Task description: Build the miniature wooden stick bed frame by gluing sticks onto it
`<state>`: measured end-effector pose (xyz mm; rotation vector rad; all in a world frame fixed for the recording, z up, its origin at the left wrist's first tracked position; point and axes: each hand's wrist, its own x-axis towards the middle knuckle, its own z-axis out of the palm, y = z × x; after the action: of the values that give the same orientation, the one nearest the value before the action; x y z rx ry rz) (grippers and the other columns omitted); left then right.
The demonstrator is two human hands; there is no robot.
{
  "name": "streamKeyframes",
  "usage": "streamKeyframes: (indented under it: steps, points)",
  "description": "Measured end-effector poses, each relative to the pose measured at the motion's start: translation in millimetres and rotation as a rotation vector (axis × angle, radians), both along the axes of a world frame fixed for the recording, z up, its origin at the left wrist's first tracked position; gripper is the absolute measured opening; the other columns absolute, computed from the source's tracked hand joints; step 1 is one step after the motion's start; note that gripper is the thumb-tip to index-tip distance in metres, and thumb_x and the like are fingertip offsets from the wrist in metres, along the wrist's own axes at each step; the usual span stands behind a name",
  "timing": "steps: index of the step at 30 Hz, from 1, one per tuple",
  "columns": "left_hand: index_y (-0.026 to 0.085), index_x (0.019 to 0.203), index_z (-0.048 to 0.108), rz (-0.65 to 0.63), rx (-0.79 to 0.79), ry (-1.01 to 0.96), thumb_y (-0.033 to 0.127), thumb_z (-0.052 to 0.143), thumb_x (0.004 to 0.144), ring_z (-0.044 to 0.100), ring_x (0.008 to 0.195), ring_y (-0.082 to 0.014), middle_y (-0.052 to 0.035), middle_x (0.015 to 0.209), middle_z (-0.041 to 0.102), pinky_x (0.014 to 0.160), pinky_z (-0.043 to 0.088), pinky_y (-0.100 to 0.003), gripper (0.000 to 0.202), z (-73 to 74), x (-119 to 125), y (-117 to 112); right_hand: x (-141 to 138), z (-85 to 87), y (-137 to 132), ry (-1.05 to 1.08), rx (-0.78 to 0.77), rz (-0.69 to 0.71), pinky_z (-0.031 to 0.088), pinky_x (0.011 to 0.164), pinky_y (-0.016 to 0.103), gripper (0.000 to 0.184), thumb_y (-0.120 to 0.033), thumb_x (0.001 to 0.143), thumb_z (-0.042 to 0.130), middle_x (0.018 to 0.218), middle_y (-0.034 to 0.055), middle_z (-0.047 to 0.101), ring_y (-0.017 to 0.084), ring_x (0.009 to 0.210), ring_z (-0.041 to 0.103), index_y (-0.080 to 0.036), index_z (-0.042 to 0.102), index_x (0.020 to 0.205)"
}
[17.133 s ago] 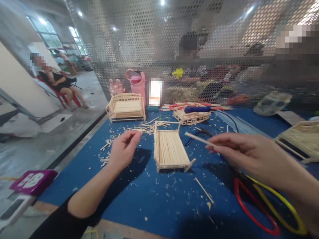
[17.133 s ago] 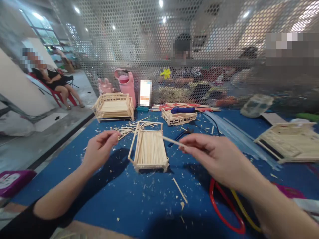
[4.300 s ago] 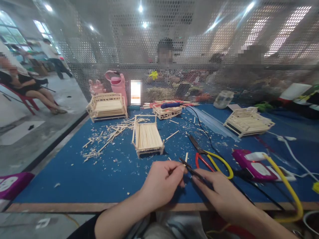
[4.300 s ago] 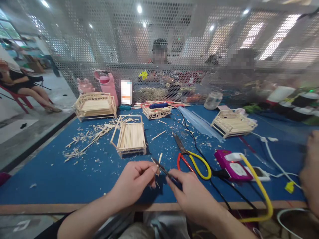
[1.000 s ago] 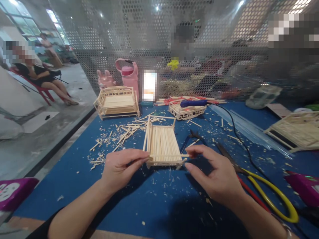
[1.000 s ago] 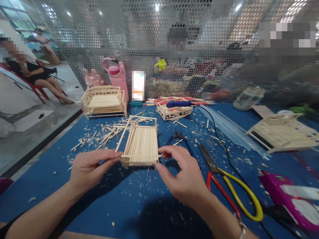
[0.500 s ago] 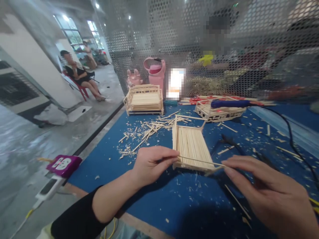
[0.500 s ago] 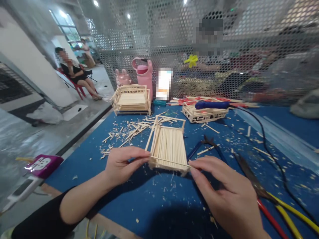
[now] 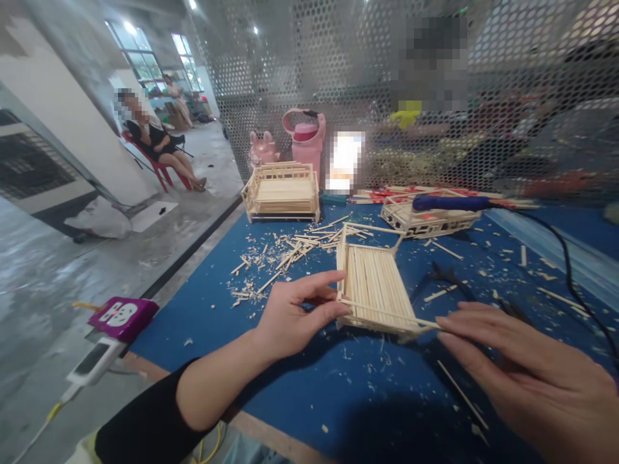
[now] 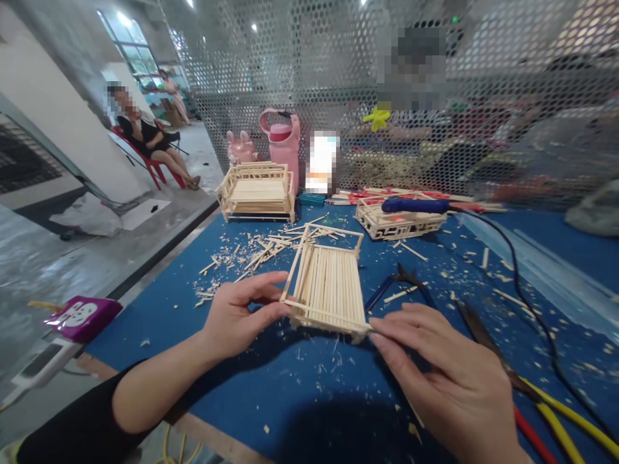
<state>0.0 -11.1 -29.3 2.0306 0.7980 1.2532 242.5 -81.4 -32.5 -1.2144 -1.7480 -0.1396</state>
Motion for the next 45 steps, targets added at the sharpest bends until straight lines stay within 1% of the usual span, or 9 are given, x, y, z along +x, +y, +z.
streamKeyframes:
  steps: [4,9,12,15,22,30,37,41,45]
  points:
    - [0.018,0.107,0.068,0.005,-0.026,-0.006,0.022,0.072,0.076,0.07,0.061,-0.0102,-0.0017,0.075,0.077,0.064,0.059,-0.017,0.032,1.2,0,0,-4,2.7,0,0.042,-0.05,-0.012,0.059,0.07,0.026,0.008,-0.026,0.082,0.062,0.07,-0.0049,0.073,0.015,0.067,0.071,-0.03,0.069,0.08]
    - [0.019,0.113,0.065,-0.025,-0.132,-0.042,0.021,0.072,0.075,0.073,0.068,-0.0138,-0.0033,0.083,0.077,0.067,0.061,-0.021,0.04,1.3,0,0,-8,6.4,-1,0.159,-0.082,0.023,0.058,0.061,0.023,0.012,-0.021,0.079,0.063,0.069,-0.0039,0.072,0.015,0.064,0.069,-0.029,0.069,0.073]
    - [0.021,0.114,0.065,-0.027,-0.142,-0.061,0.019,0.072,0.073,0.073,0.066,-0.0133,-0.0021,0.082,0.077,0.066,0.061,-0.02,0.042,0.7,0,0,-9,5.7,-1,0.19,-0.07,0.042,0.056,0.062,0.023,0.013,-0.019,0.078,0.064,0.069,-0.0037,0.069,0.014,0.064,0.066,-0.03,0.069,0.074]
    - [0.02,0.111,0.067,-0.019,-0.135,-0.04,0.019,0.073,0.074,0.072,0.066,-0.0136,-0.0024,0.081,0.077,0.066,0.061,-0.02,0.038,1.0,0,0,-10,4.4,-1,0.181,-0.053,0.03,0.055,0.061,0.024,0.014,-0.017,0.077,0.065,0.071,-0.0027,0.068,0.014,0.065,0.065,-0.029,0.07,0.076]
    - [0.017,0.079,0.074,0.031,0.007,0.005,0.022,0.074,0.073,0.071,0.061,-0.0131,-0.0033,0.075,0.077,0.06,0.059,-0.017,0.008,5.5,0,1,-9,1.8,-1,0.162,-0.074,0.043,0.055,0.061,0.022,0.014,-0.017,0.079,0.063,0.073,-0.0045,0.068,0.012,0.067,0.065,-0.029,0.069,0.078]
    - [0.018,0.079,0.075,0.031,0.092,0.049,0.023,0.072,0.076,0.071,0.06,-0.0115,-0.0026,0.073,0.077,0.058,0.057,-0.015,0.007,7.7,-1,2,-10,-2.1,-4,0.156,-0.041,-0.012,0.054,0.064,0.022,0.017,-0.016,0.082,0.062,0.076,-0.0062,0.067,0.011,0.071,0.065,-0.032,0.068,0.081]
    - [0.017,0.083,0.075,0.013,0.061,0.016,0.023,0.075,0.073,0.071,0.058,-0.0125,-0.0033,0.073,0.077,0.057,0.058,-0.017,0.011,7.2,-1,2,-10,-2.8,-3,0.171,-0.051,-0.016,0.056,0.066,0.026,0.014,-0.018,0.081,0.063,0.075,-0.0042,0.069,0.014,0.072,0.066,-0.03,0.07,0.081]
    - [0.018,0.077,0.075,0.042,0.138,0.051,0.022,0.072,0.076,0.07,0.058,-0.0125,-0.0032,0.072,0.076,0.056,0.058,-0.017,0.005,10.1,0,2,-12,-0.5,-3,0.153,-0.066,-0.035,0.056,0.065,0.029,0.013,-0.019,0.081,0.062,0.072,-0.0026,0.07,0.016,0.07,0.067,-0.029,0.069,0.078]
    - [0.019,0.076,0.075,0.039,0.197,0.07,0.021,0.07,0.077,0.07,0.058,-0.0122,-0.003,0.071,0.076,0.055,0.058,-0.017,0.005,11.5,-1,2,-12,0.7,1,0.137,-0.044,-0.006,0.056,0.061,0.028,0.013,-0.017,0.08,0.063,0.069,-0.0021,0.069,0.016,0.067,0.066,-0.028,0.069,0.077]
